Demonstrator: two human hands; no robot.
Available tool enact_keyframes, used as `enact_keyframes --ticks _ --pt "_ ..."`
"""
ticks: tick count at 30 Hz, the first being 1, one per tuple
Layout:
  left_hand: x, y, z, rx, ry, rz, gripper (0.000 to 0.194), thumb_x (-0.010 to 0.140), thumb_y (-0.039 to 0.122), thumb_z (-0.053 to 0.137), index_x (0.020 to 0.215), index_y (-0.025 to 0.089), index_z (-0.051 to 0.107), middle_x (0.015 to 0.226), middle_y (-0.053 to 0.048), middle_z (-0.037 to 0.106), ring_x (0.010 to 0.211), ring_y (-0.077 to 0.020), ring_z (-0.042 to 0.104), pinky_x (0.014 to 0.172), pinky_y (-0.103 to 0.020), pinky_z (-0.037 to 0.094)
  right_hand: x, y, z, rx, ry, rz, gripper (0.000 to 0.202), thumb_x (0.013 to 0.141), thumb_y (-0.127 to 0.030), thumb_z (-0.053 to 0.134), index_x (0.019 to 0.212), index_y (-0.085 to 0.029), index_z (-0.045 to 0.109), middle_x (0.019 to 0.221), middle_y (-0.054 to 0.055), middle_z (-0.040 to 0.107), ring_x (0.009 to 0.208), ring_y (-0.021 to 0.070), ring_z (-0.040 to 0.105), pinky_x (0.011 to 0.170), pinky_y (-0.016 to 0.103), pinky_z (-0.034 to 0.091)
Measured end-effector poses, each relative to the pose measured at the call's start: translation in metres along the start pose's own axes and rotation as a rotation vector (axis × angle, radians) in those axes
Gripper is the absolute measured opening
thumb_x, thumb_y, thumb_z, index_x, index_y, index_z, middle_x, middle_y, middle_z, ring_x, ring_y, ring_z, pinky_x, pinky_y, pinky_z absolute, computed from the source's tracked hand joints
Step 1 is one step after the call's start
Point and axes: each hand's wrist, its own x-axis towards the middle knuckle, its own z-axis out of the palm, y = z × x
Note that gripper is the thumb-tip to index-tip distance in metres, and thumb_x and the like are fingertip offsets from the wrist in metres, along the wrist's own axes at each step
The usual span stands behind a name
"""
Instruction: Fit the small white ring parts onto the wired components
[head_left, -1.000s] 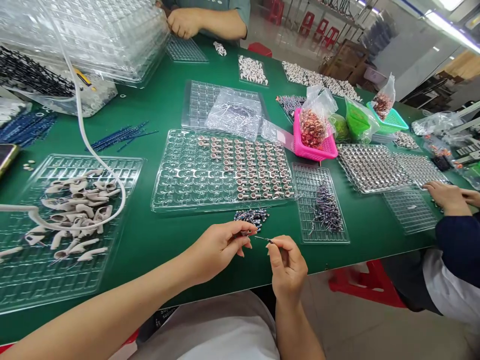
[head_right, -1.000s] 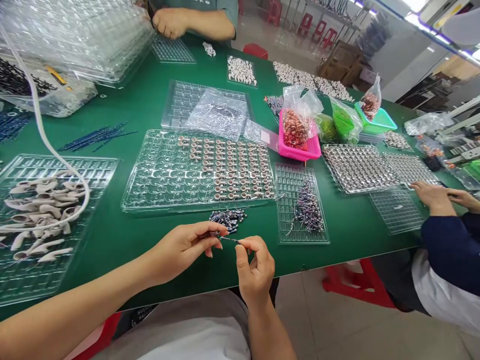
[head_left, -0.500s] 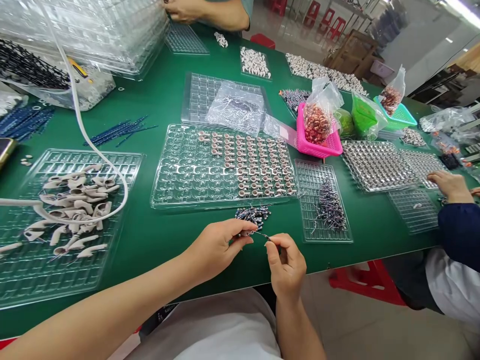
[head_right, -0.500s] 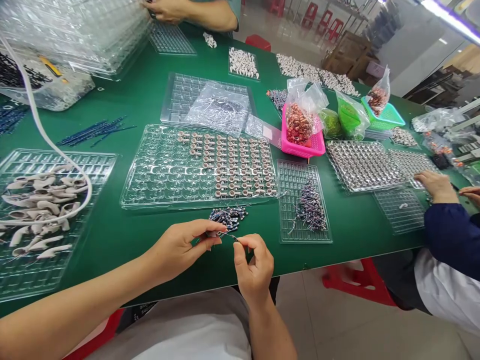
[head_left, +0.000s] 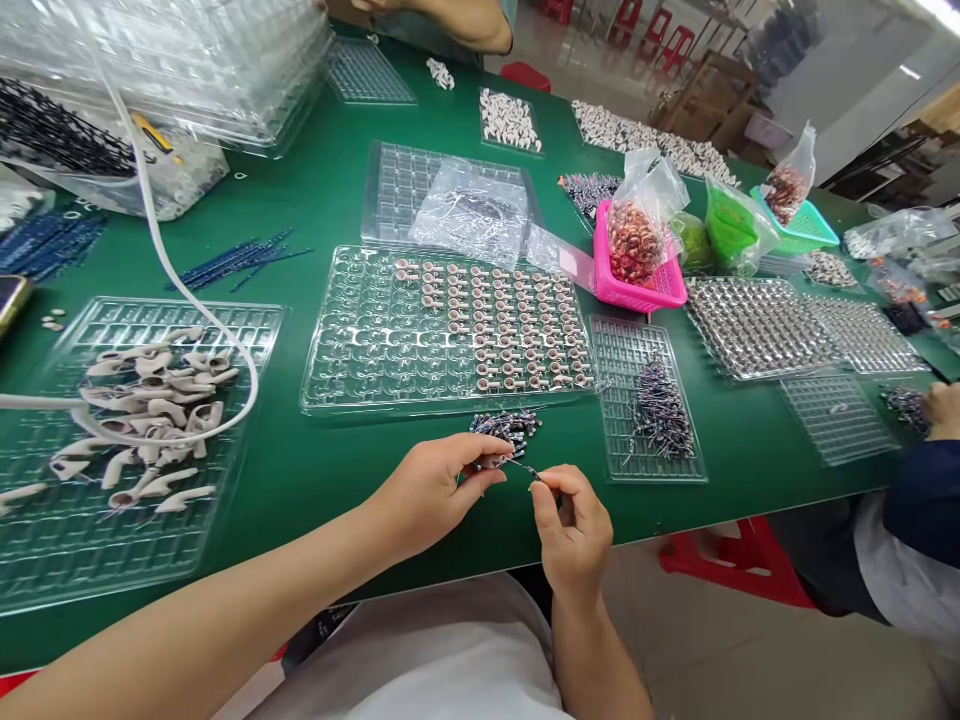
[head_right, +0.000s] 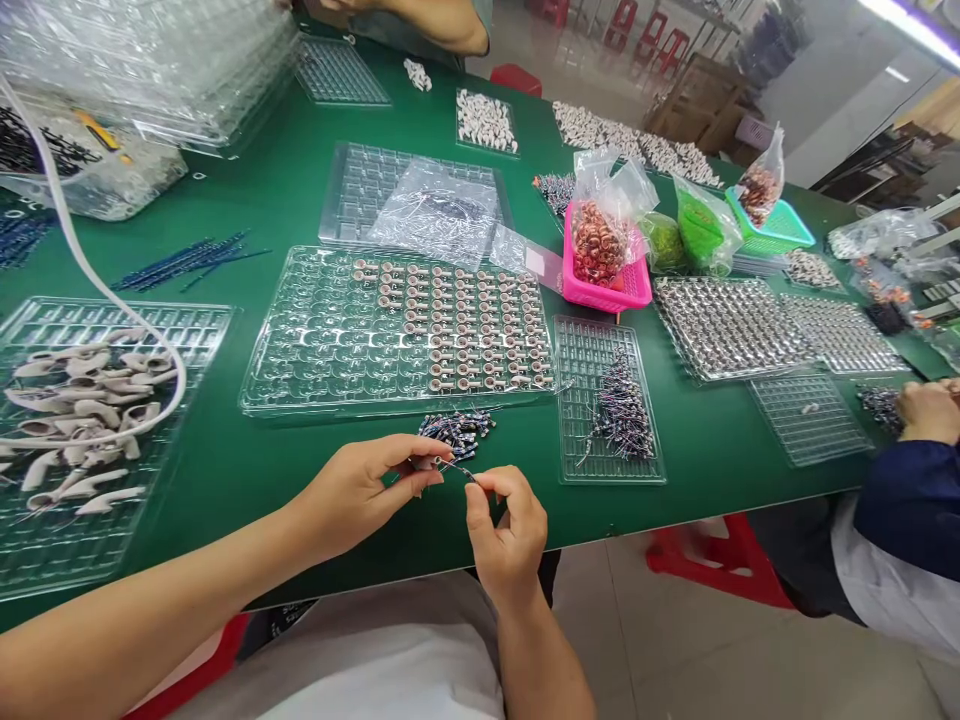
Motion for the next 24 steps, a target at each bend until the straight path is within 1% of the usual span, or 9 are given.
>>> enact_keyframes --ticks 6,12,15,19,24 --pt "0.000 0.000 0.000 0.005 0.002 0.000 0.023 0.088 0.026 0.058 0.107 0.019 0.070 0.098 -0.004 0.075 0.082 -0.0178 0.069 0.079 -0.029 0.055 0.001 -0.001 -0.001 0.001 -0.015 0.007 0.005 0.089 -0.019 0.059 0.091 -0.022 0.063 0.081 0.002 0.063 0.072 0.0138 0.059 0.061 0.026 0.047" --pt "0.000 -0.001 -0.001 0.054 0.022 0.046 0.021 0.088 0.024 0.059 0.106 0.019 0.070 0.097 -0.003 0.075 0.081 -0.0162 0.069 0.076 -0.026 0.056 0.002 -0.002 0.000 -0.001 -0.024 0.017 0.005 0.089 -0.018 0.059 0.090 -0.022 0.063 0.079 0.001 0.062 0.071 0.0132 0.058 0.061 0.026 0.046" --pt "0.000 -0.004 0.000 0.097 0.039 0.097 0.021 0.090 0.022 0.059 0.107 0.019 0.069 0.097 -0.003 0.076 0.081 -0.0156 0.070 0.076 -0.024 0.056 0.002 -0.002 0.001 -0.014 -0.026 0.017 0.006 0.089 -0.017 0.059 0.090 -0.021 0.062 0.078 0.000 0.062 0.070 0.0126 0.057 0.061 0.025 0.045" --pt "-0.001 -0.008 0.003 0.175 0.099 0.204 0.021 0.090 0.019 0.058 0.109 0.019 0.067 0.096 -0.002 0.076 0.082 -0.0149 0.071 0.076 -0.023 0.056 0.003 -0.005 0.001 -0.033 -0.029 0.006 0.007 0.089 -0.015 0.059 0.090 -0.021 0.062 0.079 0.000 0.062 0.071 0.0123 0.058 0.060 0.025 0.045" --pt "-0.001 -0.013 0.004 0.284 0.134 0.326 0.016 0.091 0.015 0.056 0.103 0.017 0.065 0.090 -0.002 0.075 0.079 -0.0149 0.071 0.074 -0.024 0.055 0.006 -0.009 0.002 -0.081 -0.022 -0.089 0.013 0.087 -0.010 0.060 0.091 -0.022 0.061 0.079 -0.001 0.062 0.072 0.0118 0.058 0.064 0.025 0.046"
